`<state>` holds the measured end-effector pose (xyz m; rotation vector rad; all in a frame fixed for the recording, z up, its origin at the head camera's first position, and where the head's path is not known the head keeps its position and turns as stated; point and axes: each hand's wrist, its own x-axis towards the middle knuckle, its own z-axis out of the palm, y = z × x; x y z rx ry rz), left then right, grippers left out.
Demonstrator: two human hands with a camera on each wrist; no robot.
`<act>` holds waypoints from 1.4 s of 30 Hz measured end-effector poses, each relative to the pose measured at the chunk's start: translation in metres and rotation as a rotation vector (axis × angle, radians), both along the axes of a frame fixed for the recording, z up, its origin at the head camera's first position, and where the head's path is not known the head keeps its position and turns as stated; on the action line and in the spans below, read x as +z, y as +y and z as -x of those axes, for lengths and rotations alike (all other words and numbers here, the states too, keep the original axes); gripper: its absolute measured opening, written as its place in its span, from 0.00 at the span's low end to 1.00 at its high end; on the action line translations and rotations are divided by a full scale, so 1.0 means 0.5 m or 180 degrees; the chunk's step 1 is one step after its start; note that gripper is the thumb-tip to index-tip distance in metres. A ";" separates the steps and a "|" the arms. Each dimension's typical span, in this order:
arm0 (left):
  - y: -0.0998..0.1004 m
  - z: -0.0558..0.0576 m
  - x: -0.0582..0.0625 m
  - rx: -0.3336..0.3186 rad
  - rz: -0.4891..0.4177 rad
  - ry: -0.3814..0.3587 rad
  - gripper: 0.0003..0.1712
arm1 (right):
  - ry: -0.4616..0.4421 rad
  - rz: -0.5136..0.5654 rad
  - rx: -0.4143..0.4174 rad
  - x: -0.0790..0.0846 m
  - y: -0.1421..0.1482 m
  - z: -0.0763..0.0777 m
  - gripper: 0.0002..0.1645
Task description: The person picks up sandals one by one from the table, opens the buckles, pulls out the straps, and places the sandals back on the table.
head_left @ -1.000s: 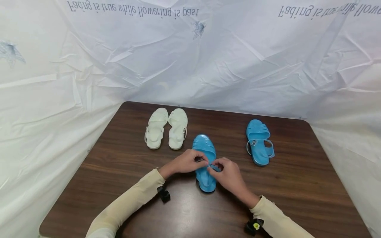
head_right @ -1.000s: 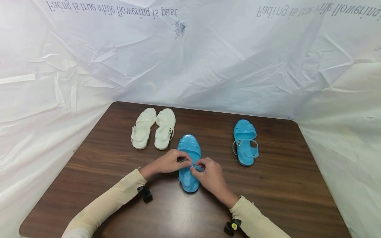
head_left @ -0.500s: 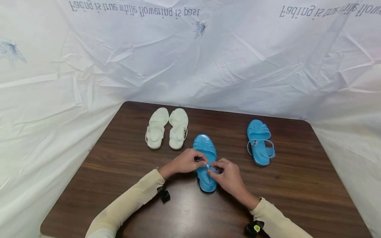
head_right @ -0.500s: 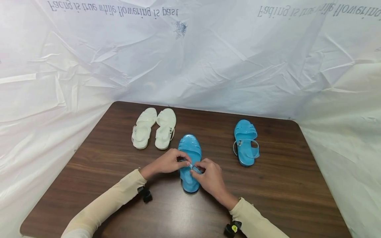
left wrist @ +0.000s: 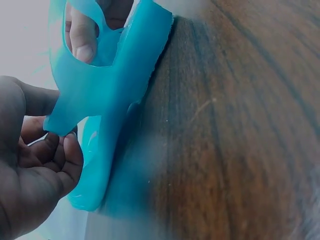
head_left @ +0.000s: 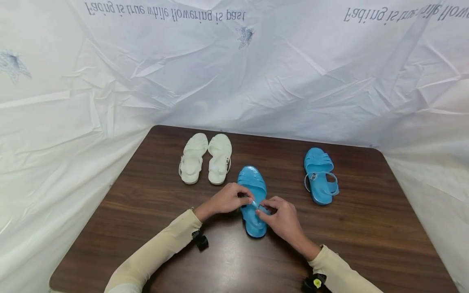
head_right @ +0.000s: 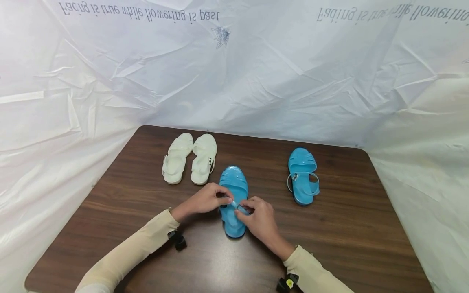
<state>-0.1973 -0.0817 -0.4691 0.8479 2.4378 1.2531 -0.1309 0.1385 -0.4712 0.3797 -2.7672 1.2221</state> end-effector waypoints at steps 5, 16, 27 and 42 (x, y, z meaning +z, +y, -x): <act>-0.017 0.003 0.009 0.0082 -0.0106 -0.0151 0.08 | -0.0100 0.0065 -0.0028 -0.004 0.005 -0.001 0.10; -0.009 0.005 0.007 -0.0175 -0.0123 -0.0151 0.14 | -0.0076 0.0135 -0.0010 -0.001 0.004 -0.005 0.09; 0.022 -0.005 0.005 -0.0335 0.0187 -0.0019 0.09 | 0.0010 0.0106 -0.0005 -0.003 0.004 -0.006 0.09; -0.003 -0.001 0.004 -0.0222 0.0049 0.0026 0.06 | -0.0070 0.0099 -0.0071 0.002 0.007 -0.010 0.09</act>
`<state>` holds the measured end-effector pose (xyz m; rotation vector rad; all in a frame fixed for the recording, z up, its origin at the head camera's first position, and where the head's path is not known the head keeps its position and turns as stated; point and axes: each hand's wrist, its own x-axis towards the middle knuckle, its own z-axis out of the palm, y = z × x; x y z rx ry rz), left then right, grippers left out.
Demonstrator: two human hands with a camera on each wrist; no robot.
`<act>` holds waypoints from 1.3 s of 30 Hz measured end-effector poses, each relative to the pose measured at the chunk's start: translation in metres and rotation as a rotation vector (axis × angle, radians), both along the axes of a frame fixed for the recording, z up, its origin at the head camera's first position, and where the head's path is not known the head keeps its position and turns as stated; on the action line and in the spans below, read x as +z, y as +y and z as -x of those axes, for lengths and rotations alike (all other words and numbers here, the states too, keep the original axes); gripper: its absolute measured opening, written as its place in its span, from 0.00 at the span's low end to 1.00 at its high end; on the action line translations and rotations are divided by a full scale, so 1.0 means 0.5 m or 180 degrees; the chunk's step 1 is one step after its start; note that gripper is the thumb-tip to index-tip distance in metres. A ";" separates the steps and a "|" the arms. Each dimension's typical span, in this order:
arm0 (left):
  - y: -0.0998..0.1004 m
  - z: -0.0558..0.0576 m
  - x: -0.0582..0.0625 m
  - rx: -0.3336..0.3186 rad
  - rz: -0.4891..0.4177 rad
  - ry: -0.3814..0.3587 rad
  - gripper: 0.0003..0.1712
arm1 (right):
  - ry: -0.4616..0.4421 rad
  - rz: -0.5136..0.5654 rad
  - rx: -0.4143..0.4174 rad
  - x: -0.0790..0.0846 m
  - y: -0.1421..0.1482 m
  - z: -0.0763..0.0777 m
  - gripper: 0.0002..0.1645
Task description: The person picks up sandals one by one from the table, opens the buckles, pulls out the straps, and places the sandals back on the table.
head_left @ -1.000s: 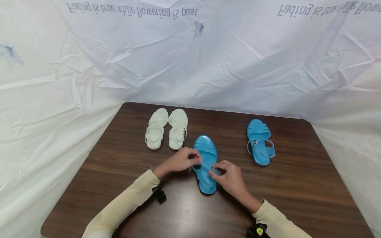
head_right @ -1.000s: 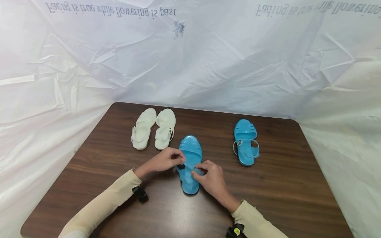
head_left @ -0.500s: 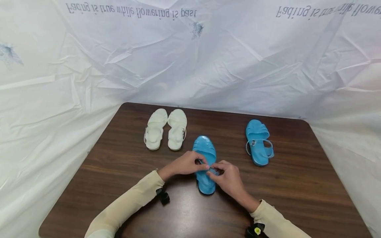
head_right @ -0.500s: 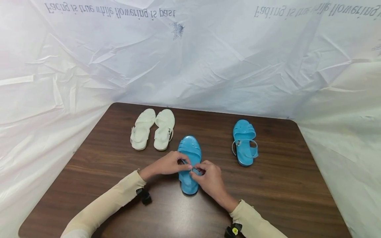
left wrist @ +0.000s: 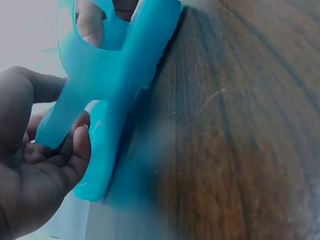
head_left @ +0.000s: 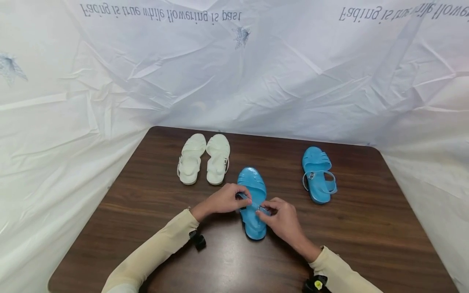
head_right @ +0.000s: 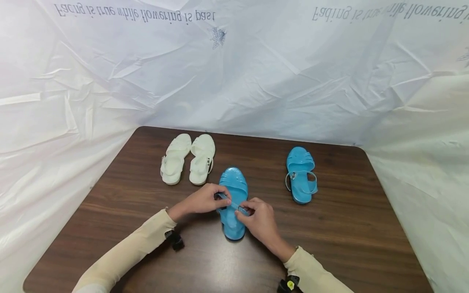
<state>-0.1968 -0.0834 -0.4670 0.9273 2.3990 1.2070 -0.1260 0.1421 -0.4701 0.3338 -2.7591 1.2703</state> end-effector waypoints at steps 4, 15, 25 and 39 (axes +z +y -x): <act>0.011 0.001 0.000 -0.0070 0.0018 0.0042 0.10 | 0.0049 -0.0009 0.0004 -0.002 -0.001 0.002 0.08; 0.025 0.009 -0.009 -0.0328 0.0081 0.0046 0.08 | 0.0128 -0.0013 0.0030 -0.005 -0.003 0.003 0.09; 0.036 0.008 -0.014 -0.0141 0.0029 -0.0026 0.05 | 0.0179 -0.0060 -0.0055 -0.006 0.002 -0.001 0.11; 0.028 0.004 -0.016 -0.0146 -0.0144 -0.0286 0.07 | 0.0183 0.0033 -0.0092 -0.011 -0.002 -0.005 0.10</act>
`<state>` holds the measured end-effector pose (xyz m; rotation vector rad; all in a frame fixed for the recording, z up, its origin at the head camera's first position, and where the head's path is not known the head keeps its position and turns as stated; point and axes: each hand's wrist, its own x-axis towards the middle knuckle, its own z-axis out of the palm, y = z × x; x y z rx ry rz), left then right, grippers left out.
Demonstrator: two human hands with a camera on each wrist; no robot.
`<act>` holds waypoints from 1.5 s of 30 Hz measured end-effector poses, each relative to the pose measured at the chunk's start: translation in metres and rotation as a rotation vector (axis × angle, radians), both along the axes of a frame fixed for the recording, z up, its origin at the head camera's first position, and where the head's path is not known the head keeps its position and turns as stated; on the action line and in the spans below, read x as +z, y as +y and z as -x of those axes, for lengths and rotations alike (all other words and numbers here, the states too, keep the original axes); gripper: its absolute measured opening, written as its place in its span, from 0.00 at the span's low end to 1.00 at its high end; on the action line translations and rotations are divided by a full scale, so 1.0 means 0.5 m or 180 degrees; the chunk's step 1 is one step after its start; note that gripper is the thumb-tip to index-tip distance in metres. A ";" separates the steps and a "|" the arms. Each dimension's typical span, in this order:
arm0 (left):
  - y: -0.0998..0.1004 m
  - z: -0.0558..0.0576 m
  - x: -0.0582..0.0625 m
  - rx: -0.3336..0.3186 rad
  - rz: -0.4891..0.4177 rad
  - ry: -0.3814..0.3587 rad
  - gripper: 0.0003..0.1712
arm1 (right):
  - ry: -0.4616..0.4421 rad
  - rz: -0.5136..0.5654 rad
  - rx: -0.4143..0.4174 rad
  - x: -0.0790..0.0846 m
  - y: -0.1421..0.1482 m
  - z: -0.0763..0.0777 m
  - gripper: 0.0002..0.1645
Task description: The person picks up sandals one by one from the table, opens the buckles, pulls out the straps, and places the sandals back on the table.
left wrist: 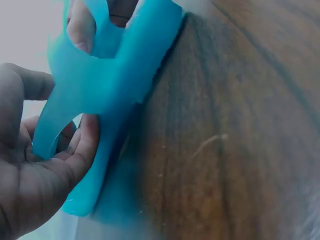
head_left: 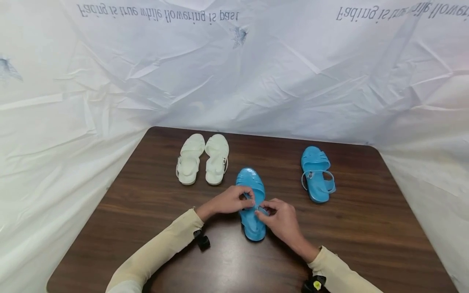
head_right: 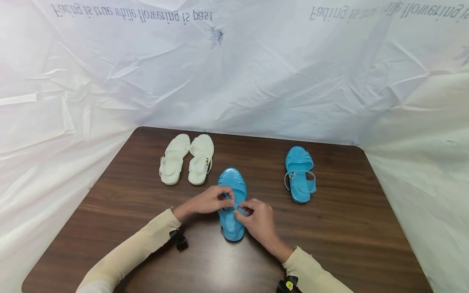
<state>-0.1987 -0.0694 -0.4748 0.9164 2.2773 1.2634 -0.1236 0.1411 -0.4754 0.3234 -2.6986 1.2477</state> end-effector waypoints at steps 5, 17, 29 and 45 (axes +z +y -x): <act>0.003 -0.006 -0.006 0.0047 -0.0034 0.0042 0.08 | -0.0032 0.0003 -0.0031 -0.002 -0.001 -0.001 0.09; 0.007 -0.017 -0.004 0.0219 -0.0191 0.0152 0.08 | 0.0033 0.0034 -0.0023 -0.001 0.000 -0.002 0.09; 0.003 -0.011 -0.002 0.0318 -0.0167 0.0065 0.11 | 0.0159 -0.0012 -0.0116 -0.010 0.003 -0.004 0.12; 0.007 -0.005 0.022 -0.0375 0.0558 0.1810 0.11 | 0.0140 -0.0050 -0.0050 -0.006 0.001 -0.007 0.11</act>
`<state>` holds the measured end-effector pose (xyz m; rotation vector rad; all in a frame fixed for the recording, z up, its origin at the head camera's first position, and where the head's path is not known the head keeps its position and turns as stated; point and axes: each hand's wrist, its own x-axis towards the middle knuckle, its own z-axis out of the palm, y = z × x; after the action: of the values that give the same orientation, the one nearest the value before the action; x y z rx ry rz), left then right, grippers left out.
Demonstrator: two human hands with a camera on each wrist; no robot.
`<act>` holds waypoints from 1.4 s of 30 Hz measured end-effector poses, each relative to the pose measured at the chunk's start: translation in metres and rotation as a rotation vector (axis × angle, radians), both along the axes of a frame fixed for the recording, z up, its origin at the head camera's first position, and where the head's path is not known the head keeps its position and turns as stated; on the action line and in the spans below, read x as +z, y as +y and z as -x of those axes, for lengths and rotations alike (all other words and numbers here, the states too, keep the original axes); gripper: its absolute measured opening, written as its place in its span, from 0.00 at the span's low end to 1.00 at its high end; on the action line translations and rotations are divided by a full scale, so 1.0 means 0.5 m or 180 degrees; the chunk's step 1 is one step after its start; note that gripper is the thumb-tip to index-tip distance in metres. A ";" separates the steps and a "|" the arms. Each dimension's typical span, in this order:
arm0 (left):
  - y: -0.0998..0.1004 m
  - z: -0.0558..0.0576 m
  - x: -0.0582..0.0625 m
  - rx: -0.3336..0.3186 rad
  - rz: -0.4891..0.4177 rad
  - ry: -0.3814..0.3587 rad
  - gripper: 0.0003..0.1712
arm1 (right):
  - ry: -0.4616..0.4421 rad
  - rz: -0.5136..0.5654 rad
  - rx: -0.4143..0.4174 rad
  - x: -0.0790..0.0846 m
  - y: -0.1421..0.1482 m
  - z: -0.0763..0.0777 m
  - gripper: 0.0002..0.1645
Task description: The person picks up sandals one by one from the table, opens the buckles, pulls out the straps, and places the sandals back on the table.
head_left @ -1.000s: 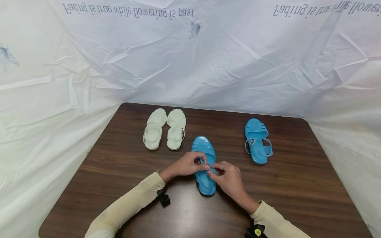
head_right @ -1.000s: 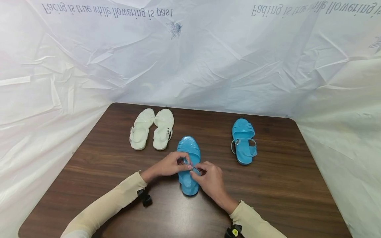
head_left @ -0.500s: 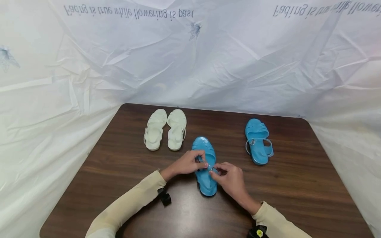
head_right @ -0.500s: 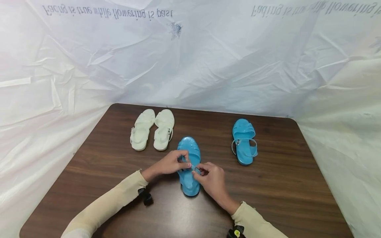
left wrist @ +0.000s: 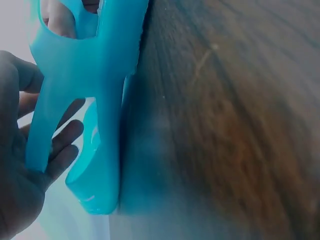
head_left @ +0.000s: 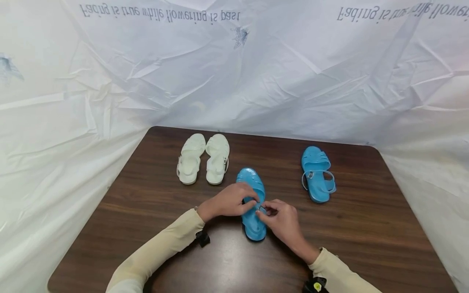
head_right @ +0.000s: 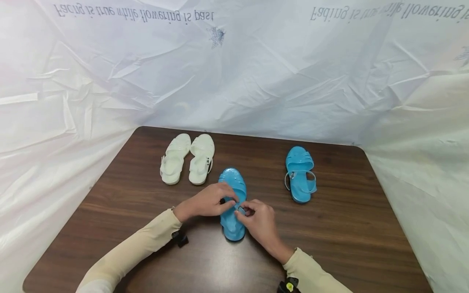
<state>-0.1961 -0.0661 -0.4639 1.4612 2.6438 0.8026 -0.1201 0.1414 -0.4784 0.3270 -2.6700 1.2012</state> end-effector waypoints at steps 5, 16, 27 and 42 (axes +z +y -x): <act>0.002 0.000 -0.004 -0.0030 0.0023 -0.0463 0.13 | -0.0012 -0.0007 -0.0014 -0.001 -0.001 0.001 0.10; 0.000 -0.002 -0.025 -0.0014 -0.0466 -0.1342 0.06 | 0.0086 -0.0031 -0.0030 -0.003 -0.001 -0.002 0.11; -0.005 0.003 -0.027 0.0002 -0.0575 -0.1827 0.08 | 0.0152 0.0079 -0.0083 -0.003 -0.004 -0.003 0.10; -0.003 0.006 -0.029 0.0008 -0.0634 -0.1992 0.12 | 0.0036 0.0122 -0.0059 0.002 -0.006 0.000 0.09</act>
<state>-0.1990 -0.0676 -0.4786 1.0038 2.1380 1.2973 -0.1199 0.1383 -0.4774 0.3015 -2.6309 1.2395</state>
